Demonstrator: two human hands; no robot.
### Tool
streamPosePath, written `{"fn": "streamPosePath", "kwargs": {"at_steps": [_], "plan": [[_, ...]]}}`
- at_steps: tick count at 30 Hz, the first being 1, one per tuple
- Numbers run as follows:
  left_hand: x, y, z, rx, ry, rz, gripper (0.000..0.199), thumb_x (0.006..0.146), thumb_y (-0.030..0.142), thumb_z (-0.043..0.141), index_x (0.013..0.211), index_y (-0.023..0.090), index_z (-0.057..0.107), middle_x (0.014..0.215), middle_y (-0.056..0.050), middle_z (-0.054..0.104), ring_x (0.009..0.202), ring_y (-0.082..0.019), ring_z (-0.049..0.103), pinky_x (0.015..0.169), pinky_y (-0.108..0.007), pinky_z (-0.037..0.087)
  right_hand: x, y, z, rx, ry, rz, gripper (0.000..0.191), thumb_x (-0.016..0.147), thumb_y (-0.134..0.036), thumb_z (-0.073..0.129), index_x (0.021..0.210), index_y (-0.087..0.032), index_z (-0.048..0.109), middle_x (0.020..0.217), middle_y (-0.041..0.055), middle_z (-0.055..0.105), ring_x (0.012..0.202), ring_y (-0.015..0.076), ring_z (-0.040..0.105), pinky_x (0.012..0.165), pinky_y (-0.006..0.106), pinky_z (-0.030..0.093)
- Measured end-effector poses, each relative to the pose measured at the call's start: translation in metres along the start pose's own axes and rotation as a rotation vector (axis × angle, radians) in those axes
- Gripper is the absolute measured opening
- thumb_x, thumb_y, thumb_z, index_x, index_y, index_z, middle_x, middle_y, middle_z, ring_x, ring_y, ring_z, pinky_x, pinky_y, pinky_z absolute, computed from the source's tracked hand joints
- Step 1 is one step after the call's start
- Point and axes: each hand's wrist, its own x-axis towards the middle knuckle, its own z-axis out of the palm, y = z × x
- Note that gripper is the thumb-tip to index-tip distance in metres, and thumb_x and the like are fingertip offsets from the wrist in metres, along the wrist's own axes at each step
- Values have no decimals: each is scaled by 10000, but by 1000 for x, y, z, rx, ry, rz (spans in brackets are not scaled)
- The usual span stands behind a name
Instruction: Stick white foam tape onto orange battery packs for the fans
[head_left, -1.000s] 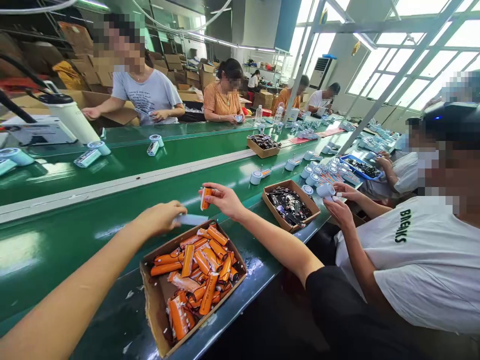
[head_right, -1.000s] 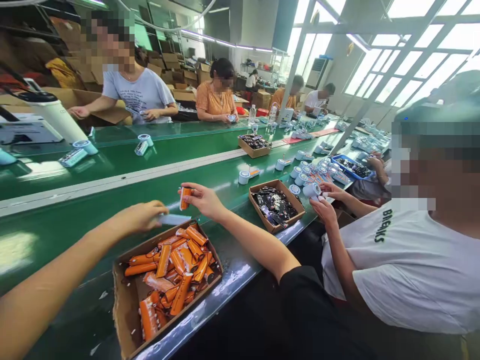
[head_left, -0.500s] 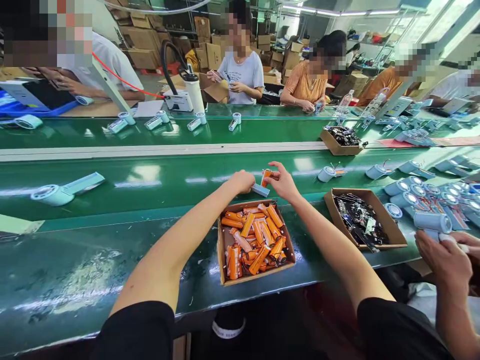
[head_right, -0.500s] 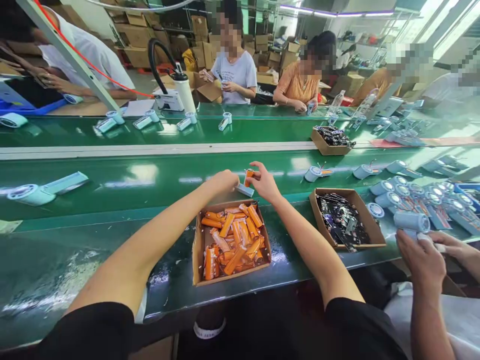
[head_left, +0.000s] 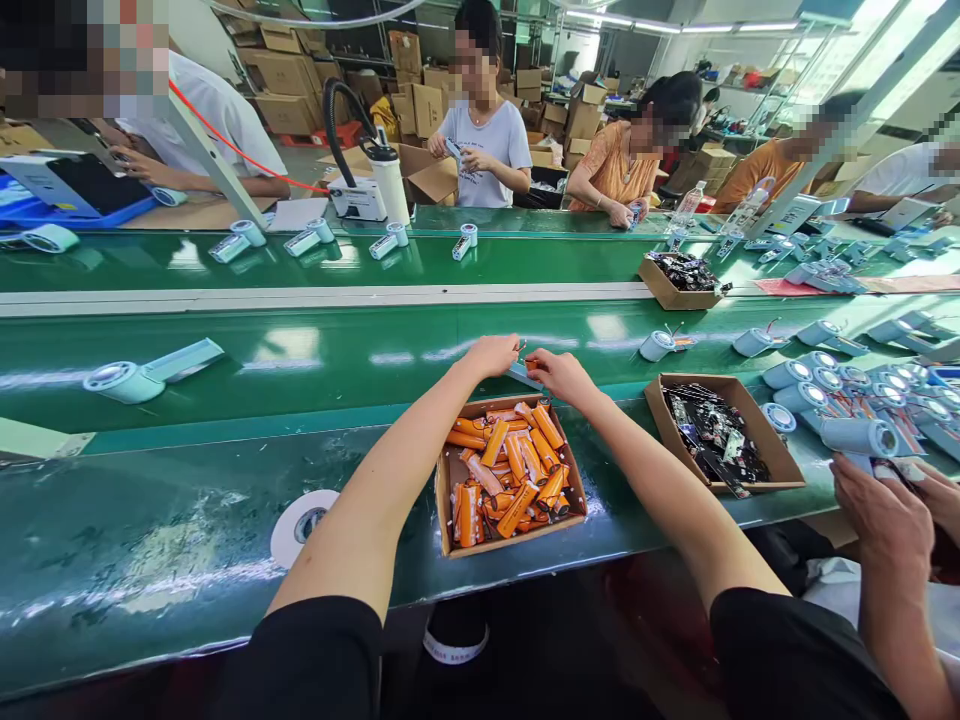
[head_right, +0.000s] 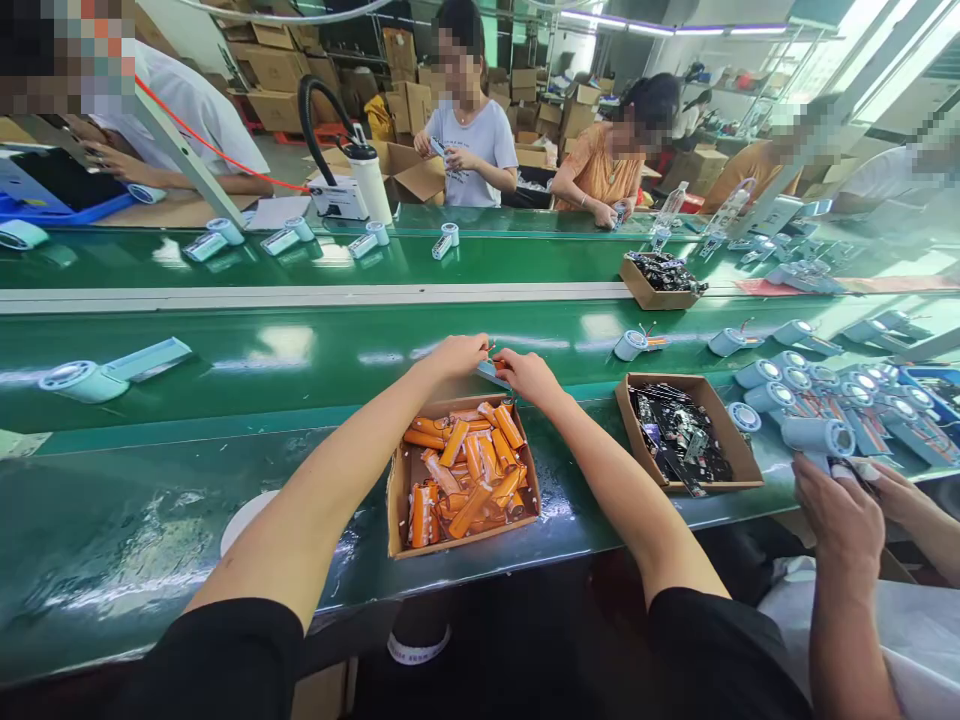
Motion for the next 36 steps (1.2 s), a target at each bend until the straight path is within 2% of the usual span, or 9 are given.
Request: {"fn": "streamPosePath", "kwargs": {"at_steps": [5,9,12,18,24,27,30,33,36], "plan": [[5,7,4,-18,10,-52,401,1020,426,650,1325,166,632,1306,-112,663,1144,-248,673,992,-483,588,9,-8,-2,-191,-106,23,351,940,-270,688,1286,-280,741,1077,92,810,1052,313,740,945,366,529],[8,14,2,-12,2,-79,416,1018,431,652,1340,169,626,1320,-114,658,1157,-252,669,1000,-489,585,8,-17,-8,-250,-163,32,348,986,-337,642,1319,-303,734,1100,117,804,1060,335,745,962,420,538],[6,20,-2,5,-11,-82,396,1036,441,615,1315,160,637,1284,-113,681,1145,-248,679,1007,-489,574,5,-27,-9,-254,-177,85,306,1003,-398,623,1255,-300,766,1089,124,803,1052,331,751,967,445,548],[17,9,-5,60,-10,-52,302,1042,335,446,1213,201,656,1218,-158,754,1161,-318,709,945,-404,535,21,-18,7,-130,-64,170,233,948,-428,728,1140,-323,809,1090,63,812,1115,316,736,1030,426,530],[22,12,1,60,14,-66,320,1016,384,447,1238,255,639,1219,-115,769,1175,-304,700,957,-379,509,14,0,22,142,133,192,317,1092,-415,504,1221,-283,761,1139,27,794,1114,227,730,971,351,569],[22,18,3,44,10,-72,320,1017,398,467,1251,259,636,1224,-109,768,1190,-297,696,982,-375,500,11,2,23,253,162,200,324,1088,-440,535,1259,-221,702,1211,68,746,1086,214,719,946,388,598],[20,23,4,35,9,-66,320,1039,370,444,1260,241,636,1250,-127,754,1213,-302,687,993,-384,497,8,-1,14,318,150,177,348,1009,-418,694,1257,-177,673,1261,97,697,1073,236,700,945,446,612],[20,25,6,29,1,-41,330,1066,346,423,1273,204,637,1247,-152,741,1197,-306,688,994,-418,508,-4,1,-8,352,193,160,359,1071,-421,589,1309,-159,652,1315,77,656,1156,271,674,972,468,593],[24,31,3,8,-18,-6,353,1072,414,501,1281,167,642,1232,-132,718,1146,-272,687,1021,-474,526,-28,5,-35,361,271,184,368,1110,-411,493,1317,-152,653,1315,66,650,1190,286,664,983,469,585]]}}
